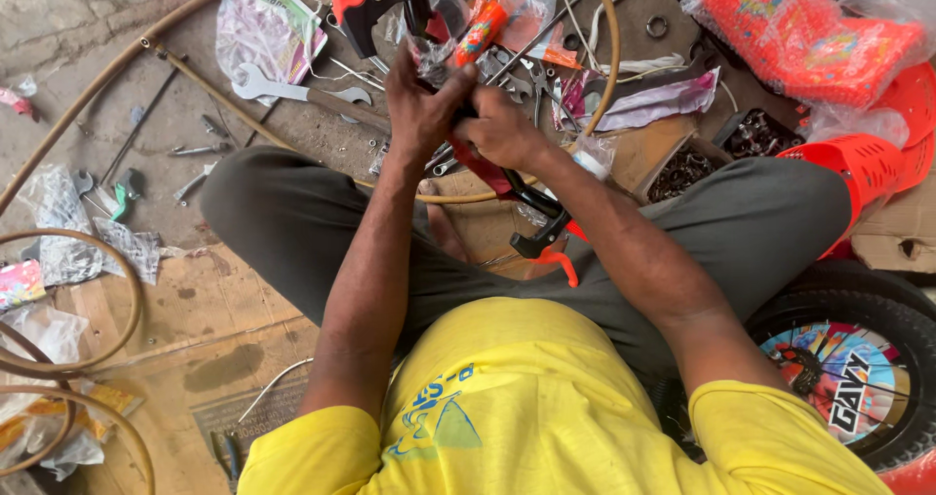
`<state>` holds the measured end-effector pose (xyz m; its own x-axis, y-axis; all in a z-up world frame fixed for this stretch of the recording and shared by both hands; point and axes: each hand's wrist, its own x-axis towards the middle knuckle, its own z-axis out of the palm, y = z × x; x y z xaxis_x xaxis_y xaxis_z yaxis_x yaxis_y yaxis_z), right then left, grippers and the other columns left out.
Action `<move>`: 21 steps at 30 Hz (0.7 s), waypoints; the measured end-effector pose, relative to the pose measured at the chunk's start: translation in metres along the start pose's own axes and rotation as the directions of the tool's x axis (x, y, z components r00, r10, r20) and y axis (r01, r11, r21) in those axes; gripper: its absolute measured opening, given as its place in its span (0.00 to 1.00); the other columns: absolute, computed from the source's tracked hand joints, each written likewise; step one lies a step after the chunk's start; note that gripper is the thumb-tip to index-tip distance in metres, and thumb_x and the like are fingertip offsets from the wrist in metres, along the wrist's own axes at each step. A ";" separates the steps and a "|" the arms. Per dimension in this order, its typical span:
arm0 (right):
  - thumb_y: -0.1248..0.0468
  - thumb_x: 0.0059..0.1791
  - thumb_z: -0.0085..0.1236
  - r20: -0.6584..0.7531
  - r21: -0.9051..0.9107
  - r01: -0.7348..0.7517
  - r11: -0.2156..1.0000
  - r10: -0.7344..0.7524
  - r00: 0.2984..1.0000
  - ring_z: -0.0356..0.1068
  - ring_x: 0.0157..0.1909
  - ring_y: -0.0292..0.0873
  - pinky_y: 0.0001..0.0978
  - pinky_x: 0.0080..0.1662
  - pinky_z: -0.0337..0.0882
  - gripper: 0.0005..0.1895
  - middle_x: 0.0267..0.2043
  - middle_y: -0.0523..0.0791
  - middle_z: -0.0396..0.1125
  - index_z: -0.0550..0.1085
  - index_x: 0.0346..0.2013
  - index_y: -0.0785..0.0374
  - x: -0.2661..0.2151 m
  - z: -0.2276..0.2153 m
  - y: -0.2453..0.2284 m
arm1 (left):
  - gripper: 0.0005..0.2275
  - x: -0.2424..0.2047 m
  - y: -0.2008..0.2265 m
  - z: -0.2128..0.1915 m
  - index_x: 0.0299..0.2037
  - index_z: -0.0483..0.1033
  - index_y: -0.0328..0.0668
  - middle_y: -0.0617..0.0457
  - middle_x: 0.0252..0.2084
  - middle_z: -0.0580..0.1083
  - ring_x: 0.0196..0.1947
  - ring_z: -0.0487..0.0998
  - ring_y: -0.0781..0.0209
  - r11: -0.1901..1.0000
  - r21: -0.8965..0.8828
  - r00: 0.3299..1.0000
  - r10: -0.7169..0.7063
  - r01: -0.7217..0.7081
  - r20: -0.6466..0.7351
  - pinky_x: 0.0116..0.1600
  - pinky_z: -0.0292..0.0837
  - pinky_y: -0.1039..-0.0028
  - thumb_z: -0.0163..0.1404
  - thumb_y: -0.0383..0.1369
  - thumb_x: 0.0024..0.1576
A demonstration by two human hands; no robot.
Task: The person sits on the floor and assembles bicycle handlebar components. They unwrap brake levers, attach them to a handlebar, and then install red rubber grips onto the handlebar ends.
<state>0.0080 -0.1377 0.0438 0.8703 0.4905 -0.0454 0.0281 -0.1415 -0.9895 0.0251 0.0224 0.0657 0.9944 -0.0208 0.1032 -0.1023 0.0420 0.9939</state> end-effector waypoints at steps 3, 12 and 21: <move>0.65 0.47 0.52 -0.033 0.063 -0.241 0.969 0.243 0.969 0.71 0.28 0.37 0.33 0.32 0.73 0.12 0.32 0.43 0.72 0.73 0.43 0.67 0.007 -0.004 -0.019 | 0.12 -0.003 -0.004 -0.002 0.45 0.72 0.36 0.51 0.28 0.75 0.26 0.76 0.62 0.989 -0.063 0.989 -0.139 0.136 -0.046 0.29 0.72 0.69 0.55 0.38 0.61; 0.62 0.53 0.60 -0.356 -0.757 0.112 0.644 -0.549 0.756 0.71 0.36 0.56 0.47 0.37 0.71 0.11 0.33 0.51 0.68 0.69 0.31 0.64 0.027 0.013 -0.086 | 0.31 0.002 0.011 -0.019 0.53 0.69 0.31 0.44 0.40 0.74 0.42 0.73 0.60 0.960 0.174 0.974 0.205 -0.219 0.095 0.46 0.73 0.65 0.42 0.59 0.66; 0.65 0.50 0.54 -0.107 -0.941 0.091 0.325 -0.542 0.834 0.69 0.29 0.52 0.46 0.31 0.68 0.06 0.30 0.51 0.64 0.69 0.30 0.65 0.058 0.011 -0.111 | 0.28 0.027 0.006 -0.016 0.48 0.75 0.35 0.56 0.39 0.75 0.39 0.74 0.68 0.914 -0.344 0.976 -0.209 0.215 0.055 0.42 0.72 0.73 0.41 0.57 0.65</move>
<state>0.0503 -0.0840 0.1490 0.7628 0.3940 0.5128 0.5512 -0.8108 -0.1970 0.0517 0.0380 0.0738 0.9910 -0.0837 -0.1047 0.1288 0.3771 0.9172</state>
